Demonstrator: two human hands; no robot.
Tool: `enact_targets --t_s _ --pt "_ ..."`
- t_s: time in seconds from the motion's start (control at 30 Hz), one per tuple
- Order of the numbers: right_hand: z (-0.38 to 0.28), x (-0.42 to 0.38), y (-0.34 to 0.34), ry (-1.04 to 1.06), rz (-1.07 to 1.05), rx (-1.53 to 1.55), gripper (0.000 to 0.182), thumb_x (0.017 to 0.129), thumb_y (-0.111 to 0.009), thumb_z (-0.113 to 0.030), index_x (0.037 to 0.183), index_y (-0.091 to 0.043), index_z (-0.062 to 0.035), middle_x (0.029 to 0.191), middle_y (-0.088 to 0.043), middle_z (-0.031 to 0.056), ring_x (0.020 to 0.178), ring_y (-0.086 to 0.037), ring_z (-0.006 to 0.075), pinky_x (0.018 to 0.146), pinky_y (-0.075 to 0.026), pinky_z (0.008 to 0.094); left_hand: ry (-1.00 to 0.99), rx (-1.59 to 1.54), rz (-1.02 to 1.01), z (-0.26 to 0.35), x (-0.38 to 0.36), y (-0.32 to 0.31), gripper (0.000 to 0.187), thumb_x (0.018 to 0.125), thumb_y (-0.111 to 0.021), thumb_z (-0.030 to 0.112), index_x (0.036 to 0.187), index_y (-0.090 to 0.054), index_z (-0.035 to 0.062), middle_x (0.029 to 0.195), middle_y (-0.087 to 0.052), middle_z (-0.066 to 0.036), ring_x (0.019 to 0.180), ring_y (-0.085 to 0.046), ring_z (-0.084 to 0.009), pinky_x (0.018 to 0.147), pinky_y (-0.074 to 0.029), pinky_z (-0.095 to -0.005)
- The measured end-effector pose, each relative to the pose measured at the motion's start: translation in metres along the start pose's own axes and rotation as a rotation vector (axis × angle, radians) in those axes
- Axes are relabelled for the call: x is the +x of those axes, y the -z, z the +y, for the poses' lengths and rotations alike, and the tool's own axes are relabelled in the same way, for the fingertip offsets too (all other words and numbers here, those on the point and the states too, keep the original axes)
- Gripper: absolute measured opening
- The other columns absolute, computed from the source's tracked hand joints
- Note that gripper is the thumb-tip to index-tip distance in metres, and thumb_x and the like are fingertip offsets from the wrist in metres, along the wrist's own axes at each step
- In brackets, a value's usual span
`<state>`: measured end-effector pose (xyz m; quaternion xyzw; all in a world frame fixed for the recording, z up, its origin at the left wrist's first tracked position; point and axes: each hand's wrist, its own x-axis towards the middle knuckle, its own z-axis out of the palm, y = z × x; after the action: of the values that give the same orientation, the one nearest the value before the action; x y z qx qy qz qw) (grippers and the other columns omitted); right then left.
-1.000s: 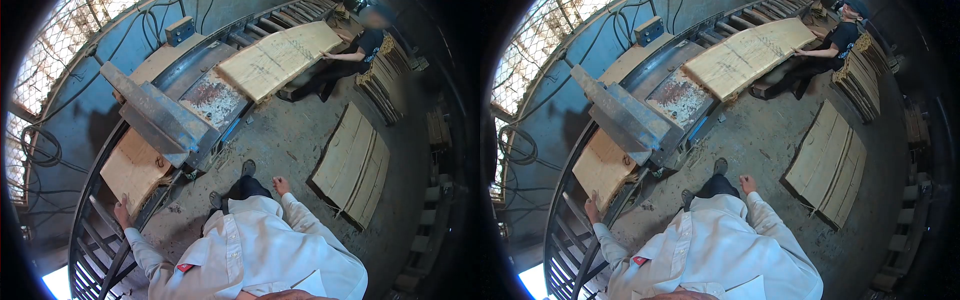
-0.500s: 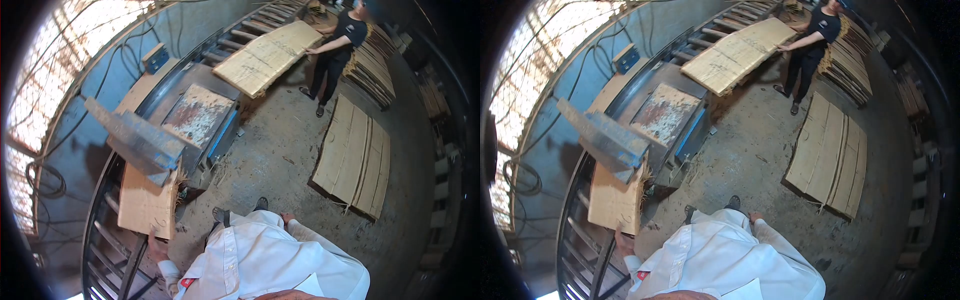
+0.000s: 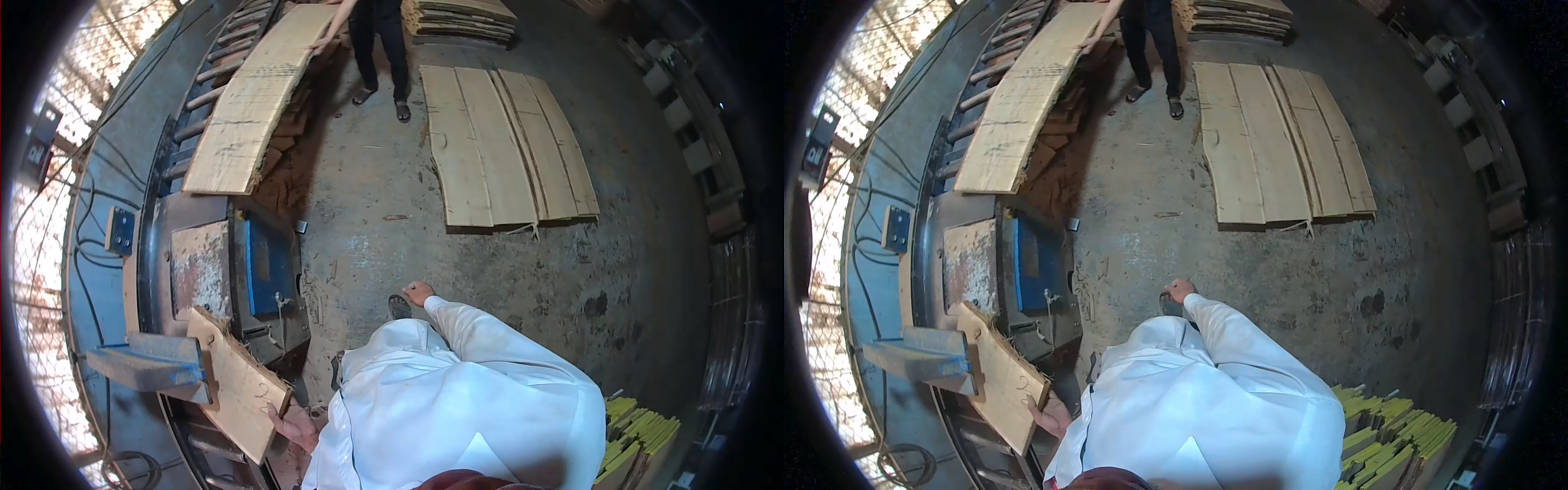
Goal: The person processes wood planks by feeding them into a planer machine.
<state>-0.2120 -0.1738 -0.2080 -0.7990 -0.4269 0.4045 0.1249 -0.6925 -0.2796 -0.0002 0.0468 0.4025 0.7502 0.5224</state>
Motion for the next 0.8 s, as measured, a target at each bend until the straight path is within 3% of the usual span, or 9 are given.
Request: enact_targets --t_s 0.03,0.1,0.17,0.3,0.4,0.5,0.6,0.73,0.8 --pt "0.009 -0.004 0.013 -0.041 -0.044 0.000 0.042 0.090 -0.061 -0.049 0.088 -0.075 -0.0098 0.092 -0.073 0.0171 0.090 -0.069 0.0339 0.082 -0.052 0.0441 0.045 -0.010 0.047 -0.003 -0.007 -0.006 0.075 0.089 -0.070 0.021 0.152 -0.033 0.0038 0.148 -0.046 -0.013 0.133 -0.046 -0.0294 0.111 -0.037 -0.0431" --pt "0.049 0.000 0.025 -0.134 -0.122 -0.106 0.051 0.089 -0.060 -0.054 0.105 -0.075 -0.0078 0.110 -0.071 0.0187 0.104 -0.067 0.0376 0.093 -0.050 0.0457 0.169 -0.030 0.107 -0.002 -0.037 -0.036 0.072 0.090 -0.069 0.024 0.150 -0.035 0.0044 0.147 -0.048 -0.014 0.131 -0.048 -0.0288 0.110 -0.039 -0.0436" --pt "0.119 0.016 0.012 -0.100 -0.061 -0.229 0.050 0.093 -0.052 -0.053 0.091 -0.076 -0.0093 0.094 -0.073 0.0189 0.097 -0.068 0.0351 0.088 -0.050 0.0458 0.192 0.005 0.135 -0.008 -0.064 -0.063 0.068 0.091 -0.069 0.025 0.148 -0.038 0.0044 0.143 -0.051 -0.014 0.127 -0.051 -0.0286 0.107 -0.042 -0.0433" --pt "0.178 0.015 0.015 -0.259 -0.193 -0.349 0.053 0.094 -0.051 -0.052 0.096 -0.076 -0.0055 0.099 -0.072 0.0208 0.102 -0.067 0.0369 0.093 -0.049 0.0470 0.369 0.016 0.118 -0.014 -0.087 -0.087 0.063 0.092 -0.067 0.027 0.145 -0.042 0.0041 0.138 -0.056 -0.016 0.123 -0.055 -0.0284 0.103 -0.046 -0.0440" --pt "0.186 0.010 0.014 -0.283 -0.067 -0.349 0.055 0.094 -0.051 -0.053 0.097 -0.075 -0.0030 0.101 -0.072 0.0221 0.107 -0.065 0.0390 0.096 -0.048 0.0479 0.372 0.065 0.081 -0.028 -0.091 -0.130 0.064 0.092 -0.066 0.029 0.146 -0.041 0.0041 0.139 -0.055 -0.017 0.124 -0.054 -0.0292 0.105 -0.045 -0.0442" --pt "0.154 0.022 0.039 -0.158 -0.021 -0.279 0.056 0.095 -0.049 -0.053 0.096 -0.074 -0.0028 0.099 -0.072 0.0210 0.096 -0.068 0.0409 0.090 -0.050 0.0473 0.396 0.058 0.010 -0.041 -0.085 -0.185 0.064 0.093 -0.063 0.030 0.146 -0.041 0.0037 0.140 -0.054 -0.017 0.126 -0.053 -0.0309 0.108 -0.042 -0.0455" --pt "0.131 0.044 0.048 -0.018 -0.153 -0.249 0.050 0.094 -0.053 -0.050 0.092 -0.072 -0.0036 0.090 -0.074 0.0145 0.076 -0.070 0.0329 0.075 -0.055 0.0436 0.606 -0.038 -0.104 -0.046 -0.077 -0.217 0.062 0.093 -0.058 0.026 0.147 -0.040 0.0016 0.142 -0.053 -0.018 0.129 -0.051 -0.0335 0.112 -0.037 -0.0483" --pt "0.117 0.063 0.067 -0.056 0.019 0.436 0.030 0.093 -0.065 -0.036 0.086 -0.070 -0.0070 0.073 -0.068 0.0033 0.058 -0.062 0.0125 0.052 -0.048 0.0307 0.587 0.032 -0.081 -0.092 -0.048 -0.239 0.063 0.089 -0.060 0.020 0.145 -0.039 -0.0014 0.141 -0.053 -0.018 0.130 -0.051 -0.0355 0.111 -0.039 -0.0500" --pt "0.111 0.052 0.083 -0.153 0.036 0.438 0.031 0.095 -0.062 -0.035 0.087 -0.070 -0.0061 0.074 -0.068 0.0047 0.054 -0.058 0.0133 0.049 -0.045 0.0304 0.693 0.002 -0.048 -0.121 -0.024 -0.233 0.060 0.088 -0.061 0.014 0.141 -0.041 -0.0056 0.140 -0.053 -0.021 0.126 -0.055 -0.0359 0.109 -0.042 -0.0494"
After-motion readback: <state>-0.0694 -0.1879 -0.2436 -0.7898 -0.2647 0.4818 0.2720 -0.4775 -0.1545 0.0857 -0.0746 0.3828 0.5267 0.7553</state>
